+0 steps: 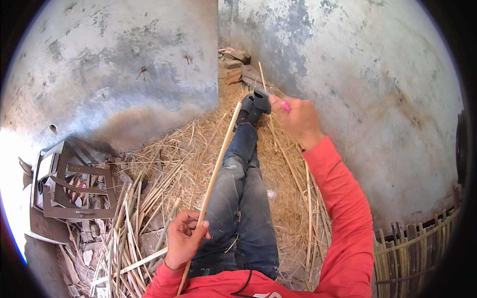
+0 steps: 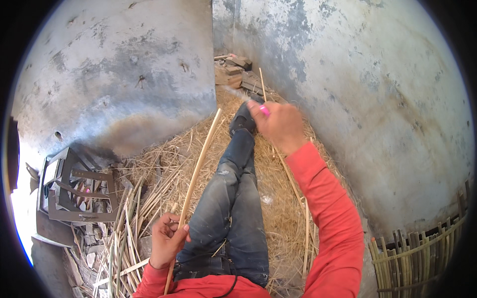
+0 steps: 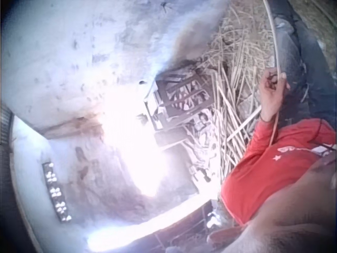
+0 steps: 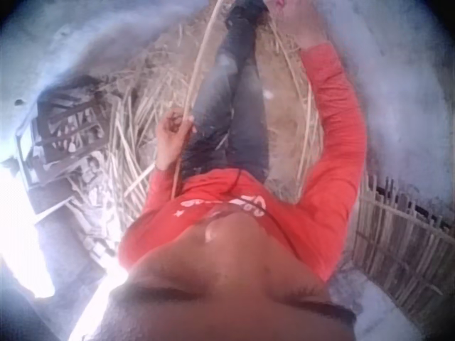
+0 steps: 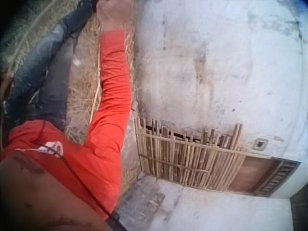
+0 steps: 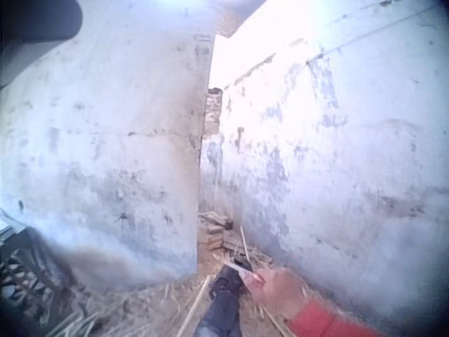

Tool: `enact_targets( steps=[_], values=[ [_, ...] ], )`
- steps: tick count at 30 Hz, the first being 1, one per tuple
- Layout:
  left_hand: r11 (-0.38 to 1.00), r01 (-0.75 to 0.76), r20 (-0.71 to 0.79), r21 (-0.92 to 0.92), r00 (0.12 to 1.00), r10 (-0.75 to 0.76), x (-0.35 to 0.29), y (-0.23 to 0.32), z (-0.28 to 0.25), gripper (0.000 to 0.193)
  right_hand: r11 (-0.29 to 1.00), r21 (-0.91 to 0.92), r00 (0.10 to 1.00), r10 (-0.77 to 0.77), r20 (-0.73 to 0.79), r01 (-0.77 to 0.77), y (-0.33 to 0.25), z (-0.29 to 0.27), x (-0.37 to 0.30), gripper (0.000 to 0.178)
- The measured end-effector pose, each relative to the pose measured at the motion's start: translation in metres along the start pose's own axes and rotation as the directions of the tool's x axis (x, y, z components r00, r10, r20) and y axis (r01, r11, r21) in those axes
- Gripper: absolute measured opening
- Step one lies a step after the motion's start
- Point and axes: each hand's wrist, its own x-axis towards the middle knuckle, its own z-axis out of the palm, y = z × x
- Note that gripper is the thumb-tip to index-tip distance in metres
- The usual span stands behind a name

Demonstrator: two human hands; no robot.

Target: The person carves a thin wooden stick using a small knife, shaving off pieces of wood along its length while sitting on a straw-covered floor.

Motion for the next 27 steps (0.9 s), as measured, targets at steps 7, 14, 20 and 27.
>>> enact_targets(
  steps=[7, 14, 20, 27],
  values=[
    [0.988, 0.042, 0.025, -0.149, 0.999, -0.039, 0.001, 0.002, 0.004, 0.035, 0.962, 0.073, 0.933, -0.273, 0.234, 0.263, -0.072, 0.008, -0.081, 0.054],
    [0.966, 0.129, 0.046, -0.225, 0.992, -0.121, -0.006, -0.004, 0.011, 0.035, 0.892, 0.199, 0.892, -0.434, 0.129, 0.405, -0.083, 0.023, -0.121, 0.055],
    [0.990, 0.103, 0.054, -0.100, 0.994, -0.097, -0.016, -0.007, 0.018, 0.034, 0.967, 0.052, 0.960, -0.255, 0.121, 0.250, -0.021, 0.011, -0.077, 0.055],
    [1.000, 0.017, -0.057, -0.007, 0.998, -0.018, -0.011, -0.013, 0.017, 0.031, 0.948, 0.038, 0.940, -0.318, 0.119, 0.316, -0.031, 0.029, -0.098, 0.054]
  ],
)
